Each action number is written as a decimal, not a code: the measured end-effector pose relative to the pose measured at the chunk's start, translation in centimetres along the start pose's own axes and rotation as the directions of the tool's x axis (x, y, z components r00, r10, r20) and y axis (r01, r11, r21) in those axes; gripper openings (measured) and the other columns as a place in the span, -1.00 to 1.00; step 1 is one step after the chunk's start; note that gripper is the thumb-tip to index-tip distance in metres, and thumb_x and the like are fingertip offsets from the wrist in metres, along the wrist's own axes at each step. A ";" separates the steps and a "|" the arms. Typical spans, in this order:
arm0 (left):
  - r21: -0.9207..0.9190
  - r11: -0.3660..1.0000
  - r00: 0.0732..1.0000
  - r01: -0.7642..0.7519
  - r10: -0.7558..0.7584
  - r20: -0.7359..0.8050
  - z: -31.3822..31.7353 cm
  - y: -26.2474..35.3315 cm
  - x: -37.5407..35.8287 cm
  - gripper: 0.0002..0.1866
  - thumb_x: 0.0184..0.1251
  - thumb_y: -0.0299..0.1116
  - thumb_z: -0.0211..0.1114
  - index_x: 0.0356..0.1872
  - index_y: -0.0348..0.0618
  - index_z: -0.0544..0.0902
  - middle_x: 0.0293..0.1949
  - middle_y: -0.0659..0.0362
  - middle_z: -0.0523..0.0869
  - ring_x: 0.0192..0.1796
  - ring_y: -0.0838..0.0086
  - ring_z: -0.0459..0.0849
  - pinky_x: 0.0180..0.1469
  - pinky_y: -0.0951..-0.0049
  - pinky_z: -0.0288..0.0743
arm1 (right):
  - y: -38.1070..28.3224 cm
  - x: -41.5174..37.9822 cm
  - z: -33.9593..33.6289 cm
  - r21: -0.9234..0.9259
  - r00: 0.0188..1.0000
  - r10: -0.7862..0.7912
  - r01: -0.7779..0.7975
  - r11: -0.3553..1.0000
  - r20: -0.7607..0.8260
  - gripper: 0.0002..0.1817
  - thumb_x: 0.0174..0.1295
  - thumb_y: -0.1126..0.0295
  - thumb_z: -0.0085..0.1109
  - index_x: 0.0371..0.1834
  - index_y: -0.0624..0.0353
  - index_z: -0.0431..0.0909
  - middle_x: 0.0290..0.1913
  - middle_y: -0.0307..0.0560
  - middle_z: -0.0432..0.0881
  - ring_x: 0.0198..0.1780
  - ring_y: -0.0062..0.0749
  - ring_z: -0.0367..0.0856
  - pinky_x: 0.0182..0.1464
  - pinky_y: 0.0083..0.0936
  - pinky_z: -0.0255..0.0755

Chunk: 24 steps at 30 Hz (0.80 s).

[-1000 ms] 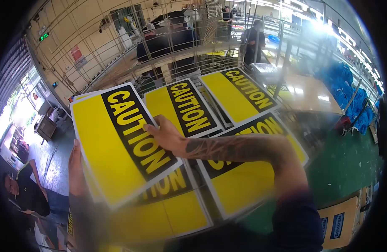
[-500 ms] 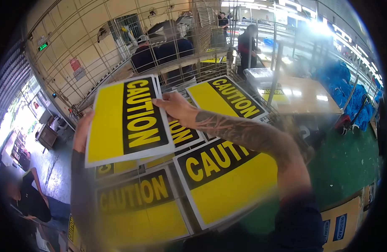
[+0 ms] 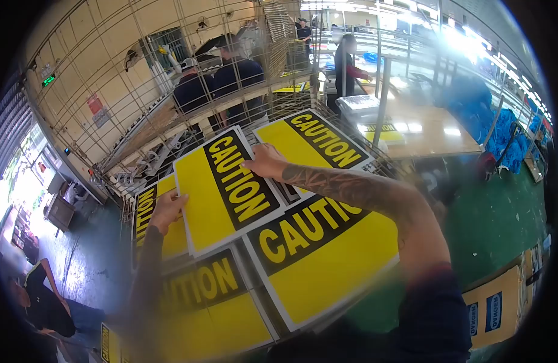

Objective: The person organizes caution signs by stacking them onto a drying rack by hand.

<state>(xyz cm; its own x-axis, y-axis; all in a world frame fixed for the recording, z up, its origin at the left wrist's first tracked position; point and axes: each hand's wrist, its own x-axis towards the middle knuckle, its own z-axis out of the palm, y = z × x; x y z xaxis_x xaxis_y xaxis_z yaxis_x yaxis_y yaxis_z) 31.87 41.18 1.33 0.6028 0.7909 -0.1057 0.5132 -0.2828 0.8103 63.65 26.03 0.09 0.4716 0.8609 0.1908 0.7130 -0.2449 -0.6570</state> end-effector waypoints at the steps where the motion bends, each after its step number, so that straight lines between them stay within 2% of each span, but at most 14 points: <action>1: 0.001 1.000 1.000 -0.004 0.004 -0.019 0.3 0.1 -0.1 -0.57 0.59 0.00 0.28 0.23 -0.06 0.70 -0.20 0.33 0.70 -0.22 0.58 0.57 -0.27 0.38 0.40 | -0.3 0.0 0.2 0.036 0.999 0.004 -0.003 0.999 -0.044 -0.31 0.32 0.01 0.47 0.25 0.41 0.60 0.38 0.38 0.56 0.42 0.26 0.53 0.39 -0.02 0.49; 2: 0.006 1.000 0.999 -0.004 0.004 -0.036 0.4 0.2 -0.2 -0.57 0.59 0.00 0.28 0.23 -0.06 0.71 -0.20 0.33 0.70 -0.23 0.58 0.56 -0.29 0.38 0.38 | -0.8 0.1 0.4 0.124 0.994 0.037 -0.023 0.992 -0.105 -0.37 0.29 0.13 0.50 0.21 0.46 0.61 0.25 0.36 0.65 0.32 0.23 0.63 0.27 -0.01 0.56; 5: 0.168 0.986 1.000 0.005 0.000 -0.030 0.6 0.9 -0.4 -0.56 0.60 0.00 0.26 0.24 -0.07 0.71 -0.24 0.34 0.67 -0.27 0.62 0.52 -0.33 0.39 0.36 | -1.7 0.0 -1.0 0.406 0.968 0.228 -0.252 0.879 0.107 -0.26 0.30 0.25 0.50 0.38 0.61 0.46 0.21 0.34 0.67 0.22 -0.02 0.69 0.14 -0.10 0.53; 6: 0.223 0.975 1.000 -0.008 0.014 -0.026 0.8 1.2 -0.3 -0.52 0.59 0.01 0.27 0.28 -0.11 0.68 -0.14 0.22 0.71 -0.17 0.49 0.60 -0.19 0.35 0.44 | 0.0 1.4 0.2 0.533 0.969 0.179 -0.244 0.810 0.172 -0.26 0.28 0.31 0.51 0.36 0.68 0.45 0.17 0.34 0.68 0.15 -0.06 0.71 0.03 -0.15 0.55; 8: 0.326 0.945 0.999 -0.034 0.043 -0.023 0.7 0.9 -0.1 -0.43 0.57 0.02 0.29 0.37 -0.20 0.62 0.08 -0.01 0.78 0.01 0.25 0.76 0.07 0.28 0.60 | 0.8 0.9 0.2 0.545 0.967 0.172 -0.248 0.801 0.186 -0.29 0.29 0.32 0.51 0.33 0.68 0.45 0.18 0.32 0.68 0.12 -0.05 0.72 0.01 -0.12 0.56; 11: 0.667 0.696 0.848 -0.266 0.498 -0.182 2.3 -0.6 0.3 -0.37 0.59 0.09 0.27 0.41 -0.20 0.60 0.28 -0.21 0.68 0.32 -0.04 0.63 0.41 0.10 0.44 | 0.7 0.6 -1.8 0.507 0.981 0.163 -0.193 0.840 0.105 -0.44 0.29 0.35 0.47 0.19 0.64 0.58 0.06 0.24 0.75 0.00 -0.12 0.76 -0.03 -0.16 0.58; 12: 0.634 0.750 0.857 -0.190 0.442 -0.266 3.3 -0.5 -0.2 -0.30 0.60 0.15 0.23 0.42 -0.29 0.57 0.38 -0.31 0.59 0.48 -0.14 0.46 0.55 0.07 0.29 | 0.2 0.4 -3.0 0.481 0.985 0.159 -0.170 0.860 0.064 -0.50 0.29 0.36 0.45 0.13 0.61 0.64 0.00 0.20 0.78 -0.05 -0.16 0.78 -0.04 -0.18 0.59; 15: 0.465 0.837 0.891 -0.288 0.412 -0.191 4.5 2.0 -0.7 -0.23 0.62 0.16 0.21 0.45 -0.42 0.52 0.39 -0.34 0.56 0.46 -0.17 0.48 0.56 0.08 0.28 | 2.3 2.9 -2.4 0.545 0.995 0.099 -0.071 0.836 -0.022 -0.65 0.27 0.36 0.44 -0.06 0.51 0.77 -0.17 0.10 0.82 -0.16 -0.25 0.80 -0.11 -0.24 0.60; 16: 0.433 0.879 0.938 -0.200 0.300 -0.177 4.6 3.2 -1.0 -0.15 0.61 0.16 0.23 0.54 -0.48 0.39 0.44 -0.32 0.53 0.52 -0.08 0.47 0.59 0.13 0.25 | 3.1 4.4 -1.9 0.553 0.994 0.102 -0.068 0.831 -0.031 -0.65 0.27 0.35 0.44 -0.05 0.49 0.77 -0.18 0.08 0.82 -0.18 -0.25 0.80 -0.12 -0.24 0.60; 17: 0.282 0.933 0.938 -0.225 0.286 -0.196 4.8 3.4 -0.7 -0.14 0.61 0.17 0.23 0.56 -0.46 0.36 0.46 -0.30 0.52 0.54 -0.03 0.45 0.60 0.16 0.25 | 3.3 5.0 -2.3 0.564 0.993 0.109 -0.063 0.823 -0.047 -0.65 0.27 0.35 0.44 -0.05 0.48 0.77 -0.18 0.06 0.81 -0.20 -0.25 0.79 -0.14 -0.24 0.60; 18: 0.126 0.960 0.940 -0.249 0.271 -0.208 5.0 3.6 -0.5 -0.12 0.61 0.17 0.24 0.59 -0.45 0.33 0.48 -0.27 0.51 0.56 0.01 0.44 0.60 0.18 0.24 | 3.9 5.2 -2.7 0.628 0.993 0.089 -0.017 0.778 -0.083 -0.68 0.24 0.33 0.38 -0.22 0.49 0.73 -0.27 0.09 0.76 -0.20 -0.27 0.74 -0.20 -0.21 0.56; 20: -0.182 0.948 0.951 -0.263 0.222 -0.216 4.9 2.6 1.0 -0.07 0.61 0.16 0.26 0.65 -0.42 0.22 0.51 -0.18 0.49 0.61 0.18 0.40 0.63 0.24 0.20 | 3.8 2.4 -7.9 0.609 0.992 0.121 -0.082 0.789 -0.023 -0.67 0.23 0.32 0.40 -0.17 0.46 0.73 -0.21 0.10 0.78 -0.18 -0.23 0.77 -0.20 -0.22 0.57; 23: -0.348 0.881 0.943 -0.322 0.263 -0.206 7.7 5.9 -1.9 -0.07 0.61 0.15 0.26 0.67 -0.41 0.20 0.51 -0.20 0.48 0.58 0.18 0.46 0.60 0.21 0.27 | 7.0 0.0 -13.9 0.596 0.994 0.104 -0.104 0.796 0.035 -0.69 0.25 0.33 0.44 -0.12 0.40 0.74 -0.16 0.06 0.80 -0.21 -0.22 0.81 -0.21 -0.27 0.59; 24: -0.365 0.884 0.956 -0.292 0.254 -0.150 8.8 7.4 -2.4 -0.07 0.62 0.13 0.24 0.68 -0.39 0.15 0.48 -0.14 0.52 0.47 0.23 0.56 0.46 0.23 0.44 | 8.0 -1.2 -15.6 0.637 0.989 0.141 -0.133 0.760 0.038 -0.67 0.31 0.33 0.43 -0.02 0.40 0.75 -0.14 0.04 0.81 -0.23 -0.28 0.80 -0.18 -0.31 0.64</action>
<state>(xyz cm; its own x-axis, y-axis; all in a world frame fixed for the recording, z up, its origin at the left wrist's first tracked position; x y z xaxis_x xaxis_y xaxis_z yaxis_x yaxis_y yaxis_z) 39.62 32.44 2.53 0.6144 0.7655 0.1912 0.0544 -0.2829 0.9576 76.88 16.14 6.01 0.5469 0.8344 0.0686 0.1485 -0.0161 -0.9888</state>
